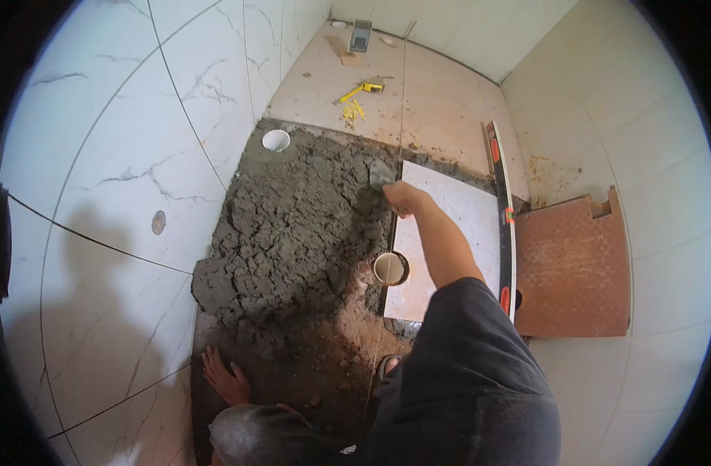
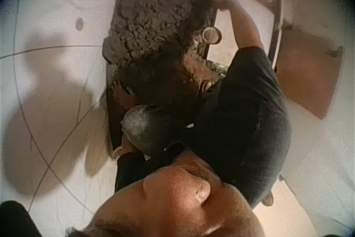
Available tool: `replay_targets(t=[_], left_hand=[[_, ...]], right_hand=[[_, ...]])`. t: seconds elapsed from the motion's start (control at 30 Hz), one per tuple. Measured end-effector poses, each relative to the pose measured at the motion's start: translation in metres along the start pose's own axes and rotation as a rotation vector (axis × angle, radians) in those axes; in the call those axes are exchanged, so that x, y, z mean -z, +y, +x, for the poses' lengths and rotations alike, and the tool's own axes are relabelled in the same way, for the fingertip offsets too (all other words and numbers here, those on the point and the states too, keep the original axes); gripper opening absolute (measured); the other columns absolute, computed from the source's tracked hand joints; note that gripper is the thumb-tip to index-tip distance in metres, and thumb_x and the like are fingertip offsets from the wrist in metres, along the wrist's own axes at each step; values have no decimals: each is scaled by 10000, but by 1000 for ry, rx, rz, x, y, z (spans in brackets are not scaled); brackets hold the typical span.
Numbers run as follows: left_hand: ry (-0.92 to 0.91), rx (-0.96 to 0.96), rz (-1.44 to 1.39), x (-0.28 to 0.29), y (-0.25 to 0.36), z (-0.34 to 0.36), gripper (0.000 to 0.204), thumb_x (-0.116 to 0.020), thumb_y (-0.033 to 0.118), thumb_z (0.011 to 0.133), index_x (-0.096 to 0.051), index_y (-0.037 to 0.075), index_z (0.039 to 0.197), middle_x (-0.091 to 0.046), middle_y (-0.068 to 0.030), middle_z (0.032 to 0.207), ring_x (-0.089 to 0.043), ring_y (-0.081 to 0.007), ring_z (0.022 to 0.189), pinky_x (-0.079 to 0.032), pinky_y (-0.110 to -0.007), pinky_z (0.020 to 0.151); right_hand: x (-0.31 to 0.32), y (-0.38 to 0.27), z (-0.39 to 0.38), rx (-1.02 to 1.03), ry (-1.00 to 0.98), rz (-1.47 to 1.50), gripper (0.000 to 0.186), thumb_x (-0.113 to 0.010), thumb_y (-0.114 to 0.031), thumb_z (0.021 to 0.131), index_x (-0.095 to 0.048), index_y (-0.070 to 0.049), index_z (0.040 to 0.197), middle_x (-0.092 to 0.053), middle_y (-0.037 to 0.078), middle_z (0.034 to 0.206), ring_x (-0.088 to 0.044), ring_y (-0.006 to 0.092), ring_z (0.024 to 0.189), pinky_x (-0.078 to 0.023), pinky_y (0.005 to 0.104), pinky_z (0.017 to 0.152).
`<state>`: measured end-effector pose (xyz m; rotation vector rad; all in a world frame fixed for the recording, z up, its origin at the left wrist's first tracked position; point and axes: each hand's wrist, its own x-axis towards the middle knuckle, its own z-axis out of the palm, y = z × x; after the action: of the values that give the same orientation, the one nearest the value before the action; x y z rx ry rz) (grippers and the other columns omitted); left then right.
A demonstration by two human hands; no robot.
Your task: Spreading mortar on the floor before tiling using a trowel.
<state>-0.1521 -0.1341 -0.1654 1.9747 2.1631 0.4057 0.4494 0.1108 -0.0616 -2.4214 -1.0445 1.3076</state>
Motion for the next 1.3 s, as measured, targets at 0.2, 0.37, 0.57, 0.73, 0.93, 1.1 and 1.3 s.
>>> replay_targets(t=[0.2,0.37,0.57,0.73,0.93,1.1,1.3], left_hand=[[-7,7,-9,7,2,3,557,-549,151,937,-445,65,1478,-376,-103,1621,-285,-334,1529,-223,-588,1216],[-14,-22,-30,-2,2,5,568,-544,156,936,-433,61,1484,-372,-104,1621,-282,-343,1528,-225,-602,1211],[-36,28,47,8,2,-3,581,-538,166,934,-418,62,1493,-375,-108,1616,-289,-347,1523,-236,-586,1215],[-29,-18,8,3,3,9,579,-536,169,934,-418,58,1491,-373,-113,1616,-295,-351,1518,-229,-582,1218],[-44,9,17,3,0,4,587,-542,162,918,-428,45,1481,-384,-125,1608,-296,-352,1518,-222,-584,1221],[-54,34,6,10,8,7,587,-548,153,908,-439,40,1474,-390,-132,1603,-290,-353,1522,-217,-586,1222],[-66,52,-17,6,4,4,592,-554,152,905,-438,39,1475,-384,-132,1609,-287,-349,1525,-218,-601,1217]], right_hand=[[45,-34,-38,42,-170,84,425,-534,-354,1045,-486,-87,718,-392,34,536,-378,148,411,-283,320,381],[17,-19,35,-44,-76,607,410,-508,-406,1052,-508,-72,814,-465,48,651,-438,144,467,-348,314,404],[-48,-99,-34,140,-157,118,426,-507,-377,1049,-579,43,1037,-599,125,795,-581,217,564,-504,380,482],[-31,-126,-47,377,149,-630,372,-525,-257,1004,-520,41,1228,-701,269,1041,-718,383,878,-574,495,718],[-65,-124,-21,329,274,-912,326,-540,-148,948,-561,8,1233,-705,271,1169,-708,400,1092,-566,492,930],[-18,-56,30,343,389,-746,357,-545,-196,927,-553,44,1191,-694,296,1139,-693,426,1080,-563,516,890],[57,-18,28,56,86,-492,350,-574,-309,953,-634,31,1009,-648,172,667,-681,322,620,-532,466,534]])
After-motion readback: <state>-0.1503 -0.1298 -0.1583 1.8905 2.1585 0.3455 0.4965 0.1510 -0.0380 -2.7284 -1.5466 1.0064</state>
